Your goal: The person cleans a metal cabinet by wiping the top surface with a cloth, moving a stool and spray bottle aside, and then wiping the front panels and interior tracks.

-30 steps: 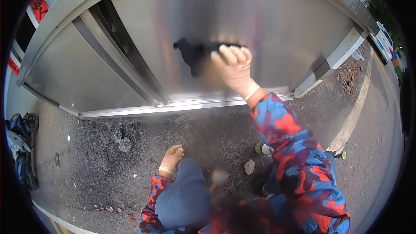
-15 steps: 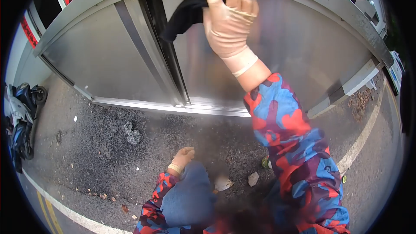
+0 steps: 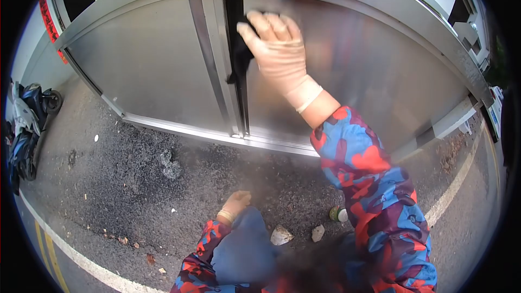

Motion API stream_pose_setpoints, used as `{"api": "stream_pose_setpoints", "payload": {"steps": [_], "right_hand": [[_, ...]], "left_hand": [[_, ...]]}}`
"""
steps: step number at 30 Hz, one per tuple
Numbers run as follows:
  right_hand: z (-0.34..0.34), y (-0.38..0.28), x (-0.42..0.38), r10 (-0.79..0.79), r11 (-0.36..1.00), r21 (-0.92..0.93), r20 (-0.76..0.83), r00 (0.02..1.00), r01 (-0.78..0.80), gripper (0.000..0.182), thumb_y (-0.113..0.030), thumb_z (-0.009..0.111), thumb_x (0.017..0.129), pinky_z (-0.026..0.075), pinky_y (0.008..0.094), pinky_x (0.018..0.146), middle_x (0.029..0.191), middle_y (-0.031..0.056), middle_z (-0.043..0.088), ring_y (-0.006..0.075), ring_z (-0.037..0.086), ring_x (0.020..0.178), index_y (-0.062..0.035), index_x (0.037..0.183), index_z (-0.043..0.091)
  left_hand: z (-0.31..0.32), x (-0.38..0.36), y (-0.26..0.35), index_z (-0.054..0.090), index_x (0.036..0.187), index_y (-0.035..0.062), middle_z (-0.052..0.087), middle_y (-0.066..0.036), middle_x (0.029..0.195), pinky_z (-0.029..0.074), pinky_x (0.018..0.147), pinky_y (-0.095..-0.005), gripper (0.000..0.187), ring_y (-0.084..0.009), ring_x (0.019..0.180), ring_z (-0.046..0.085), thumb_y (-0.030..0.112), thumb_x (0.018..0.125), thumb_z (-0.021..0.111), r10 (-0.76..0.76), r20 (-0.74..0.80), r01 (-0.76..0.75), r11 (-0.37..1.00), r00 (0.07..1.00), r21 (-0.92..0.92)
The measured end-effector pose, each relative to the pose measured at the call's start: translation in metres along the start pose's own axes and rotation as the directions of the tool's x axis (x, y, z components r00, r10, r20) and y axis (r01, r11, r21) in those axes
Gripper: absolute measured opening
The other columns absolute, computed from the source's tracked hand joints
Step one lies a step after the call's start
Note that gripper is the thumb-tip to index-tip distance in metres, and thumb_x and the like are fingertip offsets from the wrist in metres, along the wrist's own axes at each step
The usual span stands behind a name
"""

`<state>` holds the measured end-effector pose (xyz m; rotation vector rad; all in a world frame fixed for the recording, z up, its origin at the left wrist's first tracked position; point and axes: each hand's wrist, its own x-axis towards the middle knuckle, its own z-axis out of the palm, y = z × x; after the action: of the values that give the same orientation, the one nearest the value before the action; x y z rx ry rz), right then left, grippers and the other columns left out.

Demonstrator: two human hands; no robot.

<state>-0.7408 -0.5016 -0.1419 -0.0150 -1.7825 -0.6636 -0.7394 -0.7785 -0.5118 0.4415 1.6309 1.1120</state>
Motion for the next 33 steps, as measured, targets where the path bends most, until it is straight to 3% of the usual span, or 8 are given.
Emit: {"api": "stream_pose_setpoints", "payload": {"steps": [7, 11, 15, 19, 23, 25, 28, 33], "right_hand": [[0.018, -0.015, 0.020, 0.082, 0.987, -0.119, -0.209, 0.974, -0.109, 0.023, -0.017, 0.058, 0.079, 0.040, 0.0382, 0.093, 0.116, 0.0014, 0.056, 0.0188, 0.049, 0.108, -0.0115, 0.100, 0.066], [0.012, -0.047, -0.084, -0.084, 0.995, 0.084, 0.342, 0.936, 0.059, 0.032, -0.018, 0.056, 0.080, 0.033, 0.0384, 0.104, 0.127, 0.0035, 0.053, 0.0186, 0.045, 0.118, -0.0094, 0.110, 0.064], [-0.008, -0.056, -0.167, -0.374, 0.927, 0.258, 0.570, 0.731, 0.272, 0.039, -0.018, 0.052, 0.082, 0.032, 0.0377, 0.109, 0.133, 0.0042, 0.049, 0.0192, 0.044, 0.123, -0.0083, 0.118, 0.060], [-0.015, -0.041, -0.124, -0.221, 0.959, 0.268, 0.501, 0.837, 0.093, 0.037, -0.014, 0.054, 0.080, 0.037, 0.0375, 0.104, 0.125, 0.0056, 0.054, 0.0228, 0.049, 0.115, -0.0095, 0.116, 0.061], [-0.021, -0.020, 0.003, 0.202, 0.955, 0.226, -0.019, 0.979, -0.192, 0.036, -0.006, 0.060, 0.074, 0.043, 0.0392, 0.092, 0.117, 0.0078, 0.057, 0.0281, 0.051, 0.102, -0.0141, 0.110, 0.064], [-0.006, -0.010, 0.050, 0.122, 0.973, 0.223, -0.268, 0.956, -0.062, 0.033, -0.008, 0.061, 0.075, 0.043, 0.0380, 0.090, 0.116, 0.0062, 0.057, 0.0263, 0.052, 0.103, -0.0119, 0.108, 0.064], [0.035, -0.033, 0.053, -0.037, 0.986, 0.150, -0.218, 0.975, 0.071, 0.023, -0.011, 0.063, 0.077, 0.044, 0.0362, 0.091, 0.112, 0.0030, 0.055, 0.0219, 0.051, 0.104, -0.0063, 0.099, 0.065], [0.041, -0.051, 0.023, 0.036, 0.976, 0.216, -0.160, 0.986, -0.001, 0.014, -0.009, 0.063, 0.079, 0.046, 0.0379, 0.094, 0.112, 0.0038, 0.057, 0.0232, 0.052, 0.108, -0.0052, 0.093, 0.066]], "left_hand": [[-0.005, 0.011, -0.020, 0.053, 0.127, 0.0017, 0.063, -0.005, 0.109, 0.048, 0.081, -0.0266, 0.040, -0.0134, 0.094, 0.059, 0.022, 0.093, 0.058, 0.042, -0.007, -0.042, 0.999, 0.999, -0.024], [-0.007, -0.005, -0.012, 0.053, 0.127, 0.0015, 0.063, -0.005, 0.107, 0.047, 0.081, -0.0260, 0.039, -0.0131, 0.093, 0.058, 0.021, 0.093, 0.058, 0.071, -0.038, -0.072, 0.996, 0.997, -0.045], [-0.008, -0.005, -0.022, 0.053, 0.126, 0.0015, 0.063, -0.006, 0.107, 0.047, 0.081, -0.0265, 0.039, -0.0135, 0.093, 0.059, 0.021, 0.093, 0.058, 0.025, -0.022, -0.027, 0.996, 0.999, -0.080], [-0.010, -0.010, -0.017, 0.053, 0.126, 0.0016, 0.063, -0.008, 0.110, 0.047, 0.082, -0.0268, 0.038, -0.0147, 0.095, 0.060, 0.023, 0.094, 0.057, 0.104, -0.075, -0.108, 0.993, 0.992, -0.056], [-0.010, 0.000, -0.010, 0.053, 0.126, 0.0017, 0.063, -0.011, 0.114, 0.047, 0.083, -0.0268, 0.038, -0.0161, 0.097, 0.060, 0.022, 0.094, 0.055, 0.075, -0.093, -0.080, 0.995, 0.993, -0.055], [-0.005, 0.002, -0.007, 0.053, 0.126, 0.0017, 0.062, -0.012, 0.115, 0.047, 0.083, -0.0269, 0.038, -0.0165, 0.097, 0.060, 0.021, 0.094, 0.055, 0.065, -0.110, -0.073, 0.995, 0.992, -0.071], [-0.002, 0.001, -0.007, 0.053, 0.126, 0.0014, 0.062, -0.012, 0.115, 0.047, 0.083, -0.0267, 0.037, -0.0163, 0.096, 0.060, 0.018, 0.093, 0.055, 0.149, -0.102, -0.160, 0.980, 0.984, -0.120], [-0.011, -0.005, -0.014, 0.052, 0.126, 0.0007, 0.063, -0.011, 0.114, 0.047, 0.082, -0.0265, 0.038, -0.0155, 0.094, 0.060, 0.019, 0.093, 0.056, 0.106, -0.142, -0.127, 0.981, 0.984, -0.146]]}}
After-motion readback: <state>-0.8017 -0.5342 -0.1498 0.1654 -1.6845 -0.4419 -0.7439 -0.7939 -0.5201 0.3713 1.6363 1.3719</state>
